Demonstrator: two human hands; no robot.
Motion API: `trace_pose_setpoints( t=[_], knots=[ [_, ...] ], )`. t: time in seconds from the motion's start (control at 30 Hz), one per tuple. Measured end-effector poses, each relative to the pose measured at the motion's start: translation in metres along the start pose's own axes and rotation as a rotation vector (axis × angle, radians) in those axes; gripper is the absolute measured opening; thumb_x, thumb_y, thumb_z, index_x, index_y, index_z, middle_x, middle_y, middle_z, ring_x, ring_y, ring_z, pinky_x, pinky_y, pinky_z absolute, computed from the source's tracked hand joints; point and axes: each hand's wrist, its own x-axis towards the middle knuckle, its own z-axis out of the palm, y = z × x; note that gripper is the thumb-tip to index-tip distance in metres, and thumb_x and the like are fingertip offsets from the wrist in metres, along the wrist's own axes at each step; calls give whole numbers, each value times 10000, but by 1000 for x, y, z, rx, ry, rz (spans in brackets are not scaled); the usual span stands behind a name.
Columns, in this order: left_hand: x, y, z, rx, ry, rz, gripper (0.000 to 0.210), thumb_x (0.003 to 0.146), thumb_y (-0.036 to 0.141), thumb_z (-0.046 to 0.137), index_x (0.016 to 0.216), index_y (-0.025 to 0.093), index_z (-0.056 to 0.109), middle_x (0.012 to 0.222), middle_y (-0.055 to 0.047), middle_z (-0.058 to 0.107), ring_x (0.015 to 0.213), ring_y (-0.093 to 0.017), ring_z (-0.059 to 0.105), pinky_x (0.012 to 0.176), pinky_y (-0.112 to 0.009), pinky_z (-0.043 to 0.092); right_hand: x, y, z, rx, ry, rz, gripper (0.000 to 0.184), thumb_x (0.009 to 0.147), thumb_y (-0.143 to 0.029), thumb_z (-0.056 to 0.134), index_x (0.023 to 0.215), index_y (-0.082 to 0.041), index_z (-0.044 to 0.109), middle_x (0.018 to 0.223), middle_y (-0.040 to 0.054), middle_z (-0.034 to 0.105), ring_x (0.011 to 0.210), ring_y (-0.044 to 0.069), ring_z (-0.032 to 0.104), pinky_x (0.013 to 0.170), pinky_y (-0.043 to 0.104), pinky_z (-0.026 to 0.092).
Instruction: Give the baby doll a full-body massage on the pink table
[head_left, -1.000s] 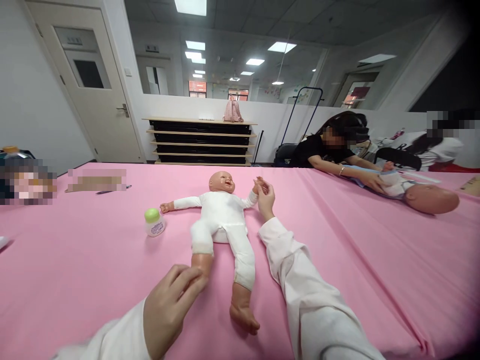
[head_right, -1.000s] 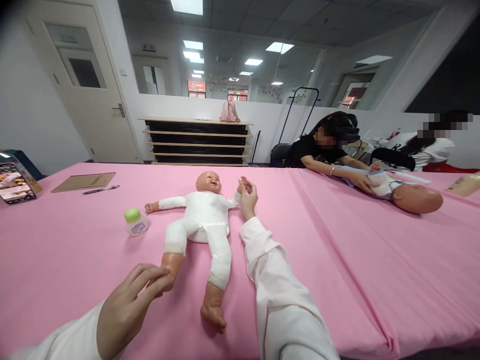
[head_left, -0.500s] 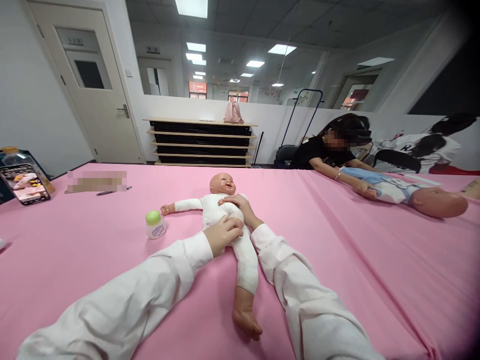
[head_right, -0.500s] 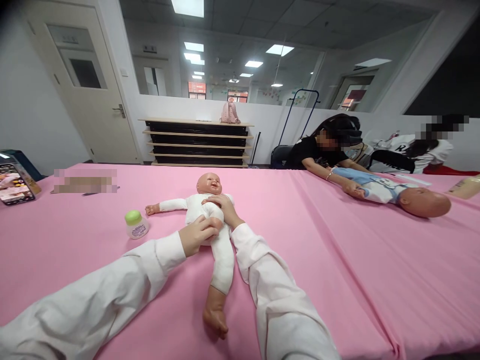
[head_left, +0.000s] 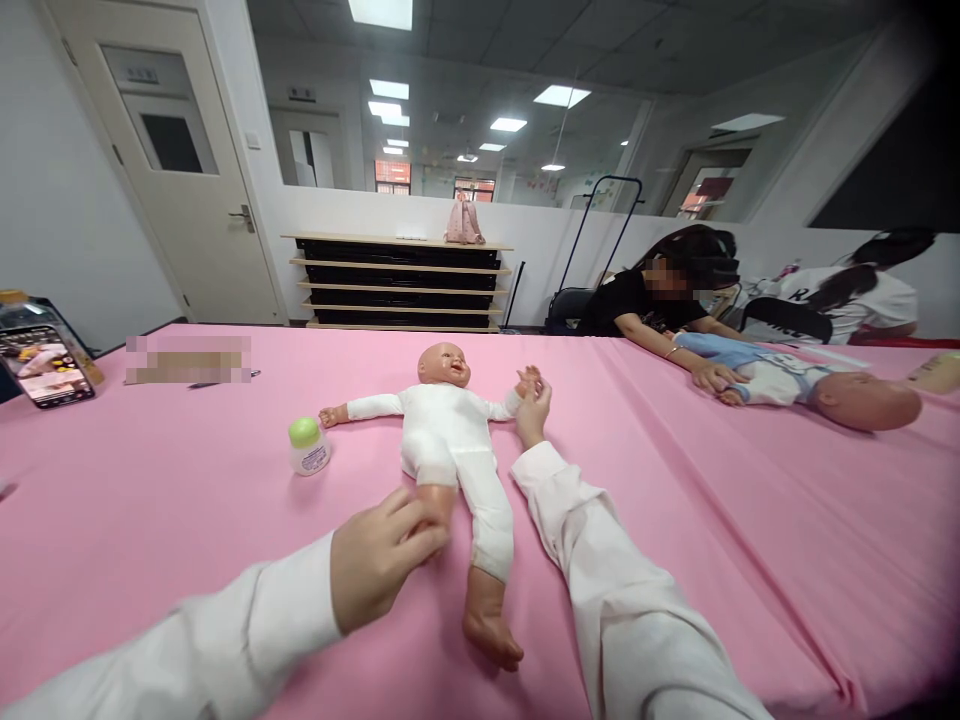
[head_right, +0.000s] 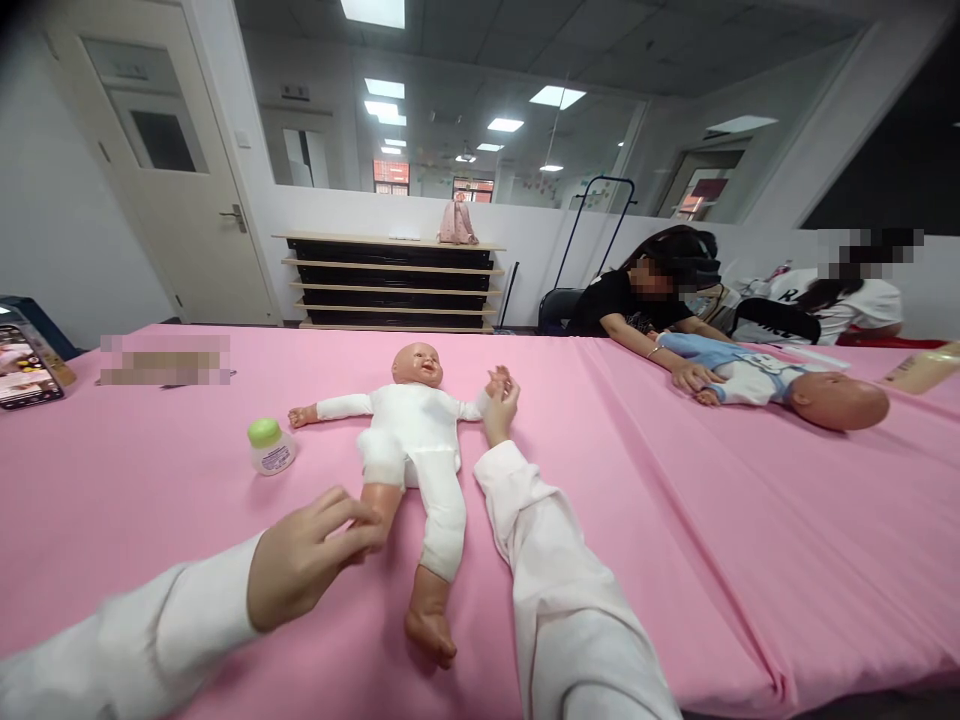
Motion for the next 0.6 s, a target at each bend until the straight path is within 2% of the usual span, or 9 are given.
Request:
trace_pose_setpoints(
  t=[0.07,0.17,0.27,0.33,0.4,0.47,0.53,0.6],
  knots=[
    [-26,14,6,31,20,-22,309,807,9,363,1031,143,528,935,-100,553,727,-155,444,595,-271,421,11,15,-11,-99,124,180,258,860,-295,374,1059,-147,445,1172,110,565,1094,137,531,946,313,390],
    [-60,30,25,54,103,-18,263,853,69,388,1070,117,530,903,-118,573,752,-165,490,615,-282,457,19,30,-23,-168,184,337,204,856,-280,375,984,-137,445,1099,143,602,1045,170,567,915,349,414],
    [-76,35,38,63,138,-54,275,899,125,311,1039,116,548,841,-112,588,727,-163,511,571,-263,465,19,31,-25,-171,217,367,189,853,-282,381,951,-136,449,1075,162,610,1027,187,578,902,365,425],
    [-72,33,35,57,141,-45,286,899,120,304,1047,113,549,851,-115,595,743,-164,526,613,-281,485,18,24,-23,-158,235,357,217,854,-293,380,979,-129,450,1083,160,607,1023,182,581,895,354,432],
    [-60,28,24,58,152,-23,291,874,80,342,1092,111,533,895,-124,598,795,-174,533,677,-316,495,16,9,-17,-113,241,268,263,853,-307,384,1033,-127,451,1119,142,593,1040,161,571,904,326,430],
    [-41,22,10,54,183,2,343,834,19,365,1132,116,507,939,-125,596,857,-187,523,709,-339,490,12,-12,-8,-16,169,66,311,841,-328,414,1081,-138,467,1173,117,566,1074,148,546,926,312,418],
    [-20,16,0,20,173,19,384,803,-27,359,1123,128,504,969,-107,591,888,-187,500,759,-366,476,4,-36,4,108,-38,-144,339,816,-353,470,1086,-152,514,1191,99,558,1082,158,537,935,327,418],
    [1,8,-3,-38,153,22,379,794,-39,341,1074,143,520,978,-84,587,881,-177,477,816,-395,451,-8,-55,18,189,-274,-200,327,780,-355,538,1047,-170,568,1138,81,596,1042,170,561,920,334,434]
  ],
)
